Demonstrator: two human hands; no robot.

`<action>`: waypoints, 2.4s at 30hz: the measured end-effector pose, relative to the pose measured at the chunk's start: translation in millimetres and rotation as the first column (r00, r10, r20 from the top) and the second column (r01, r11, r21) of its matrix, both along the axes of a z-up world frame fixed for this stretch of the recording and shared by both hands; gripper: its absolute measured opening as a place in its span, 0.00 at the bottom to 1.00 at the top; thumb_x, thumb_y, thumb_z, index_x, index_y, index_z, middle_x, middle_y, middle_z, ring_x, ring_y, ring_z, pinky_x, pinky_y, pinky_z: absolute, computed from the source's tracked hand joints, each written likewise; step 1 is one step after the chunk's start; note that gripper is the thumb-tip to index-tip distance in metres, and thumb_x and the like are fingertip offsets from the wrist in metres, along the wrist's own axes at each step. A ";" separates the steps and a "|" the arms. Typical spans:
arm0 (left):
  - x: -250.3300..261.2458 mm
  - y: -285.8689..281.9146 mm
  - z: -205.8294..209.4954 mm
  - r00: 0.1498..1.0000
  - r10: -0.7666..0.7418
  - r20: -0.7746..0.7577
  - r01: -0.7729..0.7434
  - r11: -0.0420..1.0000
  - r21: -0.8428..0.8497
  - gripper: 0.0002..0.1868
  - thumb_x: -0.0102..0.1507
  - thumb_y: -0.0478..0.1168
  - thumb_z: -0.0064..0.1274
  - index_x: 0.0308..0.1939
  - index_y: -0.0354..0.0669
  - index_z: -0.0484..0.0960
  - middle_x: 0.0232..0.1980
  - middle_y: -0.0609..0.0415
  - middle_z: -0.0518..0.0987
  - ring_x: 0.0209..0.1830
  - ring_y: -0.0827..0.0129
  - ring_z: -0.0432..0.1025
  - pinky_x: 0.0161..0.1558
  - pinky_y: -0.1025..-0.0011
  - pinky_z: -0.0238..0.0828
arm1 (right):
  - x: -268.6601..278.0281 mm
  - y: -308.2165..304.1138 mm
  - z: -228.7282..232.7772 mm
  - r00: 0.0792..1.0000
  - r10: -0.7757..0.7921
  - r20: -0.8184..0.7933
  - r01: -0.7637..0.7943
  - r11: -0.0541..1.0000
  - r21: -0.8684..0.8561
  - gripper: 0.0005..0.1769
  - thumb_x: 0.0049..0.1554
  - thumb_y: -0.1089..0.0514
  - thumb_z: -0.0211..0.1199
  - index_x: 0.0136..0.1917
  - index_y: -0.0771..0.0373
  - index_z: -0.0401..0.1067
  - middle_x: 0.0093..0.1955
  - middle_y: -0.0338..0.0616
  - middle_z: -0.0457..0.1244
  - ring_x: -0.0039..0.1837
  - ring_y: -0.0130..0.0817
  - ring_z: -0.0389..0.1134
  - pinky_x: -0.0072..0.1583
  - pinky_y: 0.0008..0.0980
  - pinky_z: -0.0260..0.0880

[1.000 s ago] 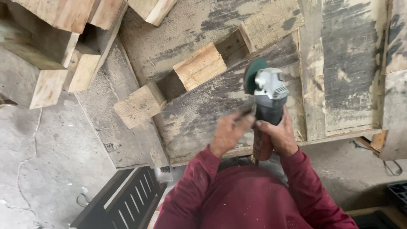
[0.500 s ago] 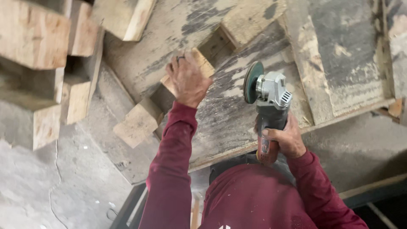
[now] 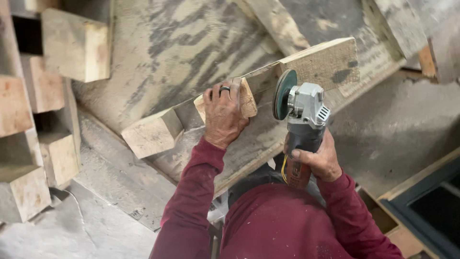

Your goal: The person uses an angle grinder with a sanding disc to smooth the surfaces of small wooden blocks. They hold the blocks with one hand and operate the tool with the other, working on multiple pieces sequentially on a workbench.

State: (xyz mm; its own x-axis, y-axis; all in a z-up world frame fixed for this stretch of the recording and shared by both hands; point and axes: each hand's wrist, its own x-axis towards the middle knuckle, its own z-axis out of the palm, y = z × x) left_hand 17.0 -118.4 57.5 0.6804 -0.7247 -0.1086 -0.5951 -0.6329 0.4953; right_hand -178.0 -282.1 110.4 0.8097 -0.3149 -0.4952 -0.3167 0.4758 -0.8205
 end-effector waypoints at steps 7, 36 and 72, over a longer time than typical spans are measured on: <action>-40.5 -56.1 8.0 0.942 -0.325 0.077 0.328 0.944 -0.022 0.49 0.44 0.39 0.70 0.68 0.38 0.67 0.61 0.45 0.73 0.64 0.52 0.66 0.66 0.54 0.56 | -98.5 -34.0 6.8 0.974 -0.225 0.033 0.226 0.974 -0.029 0.36 0.44 0.53 0.72 0.61 0.71 0.68 0.48 0.48 0.68 0.47 0.38 0.73 0.49 0.36 0.76; -193.6 -195.7 -25.5 0.755 -0.655 0.034 0.647 0.752 0.127 0.52 0.45 0.49 0.72 0.68 0.40 0.62 0.61 0.45 0.71 0.64 0.48 0.65 0.72 0.26 0.36 | -291.1 -92.6 -25.1 0.755 -0.647 -0.107 0.655 0.754 0.057 0.35 0.46 0.55 0.66 0.64 0.68 0.62 0.47 0.48 0.66 0.44 0.37 0.71 0.48 0.37 0.76; -228.9 -173.6 -45.4 0.927 -0.319 0.196 0.368 0.873 -0.320 0.08 0.72 0.39 0.53 0.54 0.43 0.78 0.62 0.44 0.74 0.66 0.55 0.69 0.73 0.57 0.63 | -290.0 -88.6 -68.5 0.843 -0.505 -0.186 0.538 0.801 0.263 0.35 0.46 0.57 0.68 0.65 0.63 0.60 0.43 0.42 0.64 0.41 0.33 0.71 0.45 0.36 0.76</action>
State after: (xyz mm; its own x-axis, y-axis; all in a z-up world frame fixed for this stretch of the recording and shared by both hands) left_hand -211.9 -292.0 12.1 0.3716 -0.8899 0.2645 -0.8190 -0.1800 0.5449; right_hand -468.0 -370.7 41.9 0.5048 -0.5020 -0.7023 -0.0240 0.8051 -0.5927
